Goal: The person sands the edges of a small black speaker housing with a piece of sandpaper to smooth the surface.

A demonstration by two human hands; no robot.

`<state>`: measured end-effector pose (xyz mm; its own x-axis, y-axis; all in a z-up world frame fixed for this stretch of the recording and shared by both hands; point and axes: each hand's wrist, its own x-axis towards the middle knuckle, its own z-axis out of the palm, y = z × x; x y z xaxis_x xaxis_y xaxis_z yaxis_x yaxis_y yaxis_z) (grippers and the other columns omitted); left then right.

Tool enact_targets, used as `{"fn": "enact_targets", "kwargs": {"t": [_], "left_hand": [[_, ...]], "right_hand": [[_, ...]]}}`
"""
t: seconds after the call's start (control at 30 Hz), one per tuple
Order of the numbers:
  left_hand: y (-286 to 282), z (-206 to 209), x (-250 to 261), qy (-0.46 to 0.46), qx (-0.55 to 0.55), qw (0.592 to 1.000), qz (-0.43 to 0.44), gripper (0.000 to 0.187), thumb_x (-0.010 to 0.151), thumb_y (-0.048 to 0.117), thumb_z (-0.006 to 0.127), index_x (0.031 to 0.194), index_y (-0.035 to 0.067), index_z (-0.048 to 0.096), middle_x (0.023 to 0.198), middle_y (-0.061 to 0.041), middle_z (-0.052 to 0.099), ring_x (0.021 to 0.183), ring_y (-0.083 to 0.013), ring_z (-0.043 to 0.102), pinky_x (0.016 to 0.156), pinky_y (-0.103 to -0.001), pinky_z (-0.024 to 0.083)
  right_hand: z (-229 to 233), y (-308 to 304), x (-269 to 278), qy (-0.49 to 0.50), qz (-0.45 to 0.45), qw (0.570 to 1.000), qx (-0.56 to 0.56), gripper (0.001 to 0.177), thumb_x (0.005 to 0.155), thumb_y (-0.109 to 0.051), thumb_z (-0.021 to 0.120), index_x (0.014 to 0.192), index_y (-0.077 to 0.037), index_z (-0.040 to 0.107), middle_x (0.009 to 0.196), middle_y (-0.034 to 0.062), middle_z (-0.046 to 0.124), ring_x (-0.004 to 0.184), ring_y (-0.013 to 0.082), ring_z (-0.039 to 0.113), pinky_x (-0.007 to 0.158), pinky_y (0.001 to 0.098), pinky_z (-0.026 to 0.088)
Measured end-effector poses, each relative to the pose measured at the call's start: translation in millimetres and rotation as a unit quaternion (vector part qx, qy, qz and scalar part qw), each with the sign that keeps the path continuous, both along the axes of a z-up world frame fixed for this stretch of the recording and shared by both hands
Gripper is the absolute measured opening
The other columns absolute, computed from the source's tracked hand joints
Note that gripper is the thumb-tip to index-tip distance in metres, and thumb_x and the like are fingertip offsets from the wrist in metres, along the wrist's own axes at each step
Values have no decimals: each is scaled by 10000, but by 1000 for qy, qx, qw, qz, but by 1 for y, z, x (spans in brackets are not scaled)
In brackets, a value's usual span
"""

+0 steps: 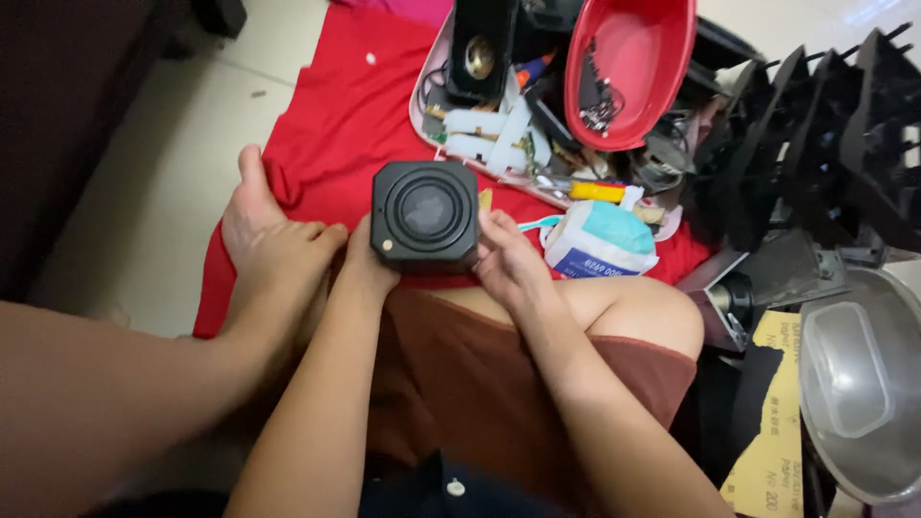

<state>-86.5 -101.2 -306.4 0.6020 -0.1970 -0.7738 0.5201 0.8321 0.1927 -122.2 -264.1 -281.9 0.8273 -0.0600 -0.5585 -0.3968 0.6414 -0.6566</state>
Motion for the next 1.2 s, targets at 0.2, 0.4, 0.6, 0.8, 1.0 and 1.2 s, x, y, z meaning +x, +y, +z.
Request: {"fn": "enact_targets", "kwargs": {"t": [0.2, 0.4, 0.6, 0.8, 1.0, 1.2], "left_hand": [[3, 9, -5, -29, 68, 997, -8, 605, 812, 251, 519, 1344, 96, 277, 1376, -52, 316, 1289, -190, 234, 1087, -357, 96], [5, 32, -11, -91, 152, 984, -16, 608, 791, 232, 528, 1324, 77, 280, 1313, -76, 334, 1220, -214, 262, 1037, -367, 130], [9, 51, -16, -135, 245, 959, -32, 611, 771, 212, 537, 1304, 58, 282, 1249, -100, 353, 1151, -238, 291, 987, -378, 164], [15, 55, -14, -143, 328, 933, -40, 614, 751, 193, 546, 1284, 39, 284, 1186, -124, 372, 1083, -261, 320, 937, -389, 198], [11, 62, -14, -170, 403, 897, -62, 617, 730, 174, 556, 1264, 20, 287, 1123, -148, 391, 1014, -285, 349, 888, -399, 233], [10, 76, -15, -214, 480, 847, -83, 620, 710, 155, 566, 1243, 1, 290, 1059, -172, 410, 945, -308, 378, 838, -409, 267]], "right_hand": [[18, 6, 1, 16, -9, 1000, 17, 192, 778, -136, 685, 845, -141, 506, 740, 54, 597, 695, 221, 653, 653, 333, 525], [41, 16, -5, 5, 0, 1000, 20, 185, 782, -119, 679, 857, -110, 510, 748, 48, 585, 642, 179, 624, 624, 309, 511], [27, 7, -6, -17, 19, 999, 28, 213, 760, -89, 692, 792, -122, 484, 677, 31, 504, 513, 148, 461, 505, 269, 423], [90, 40, -21, -31, 48, 998, 29, 184, 721, -38, 681, 732, -113, 513, 633, 28, 479, 514, 134, 448, 550, 255, 392], [52, 19, -7, 17, 3, 999, 43, 204, 733, -13, 661, 672, -118, 497, 602, 30, 488, 490, 151, 500, 567, 265, 411], [38, 10, -2, 41, -5, 998, 50, 233, 721, -30, 672, 653, -161, 492, 595, 24, 474, 495, 144, 498, 584, 267, 405]]}}
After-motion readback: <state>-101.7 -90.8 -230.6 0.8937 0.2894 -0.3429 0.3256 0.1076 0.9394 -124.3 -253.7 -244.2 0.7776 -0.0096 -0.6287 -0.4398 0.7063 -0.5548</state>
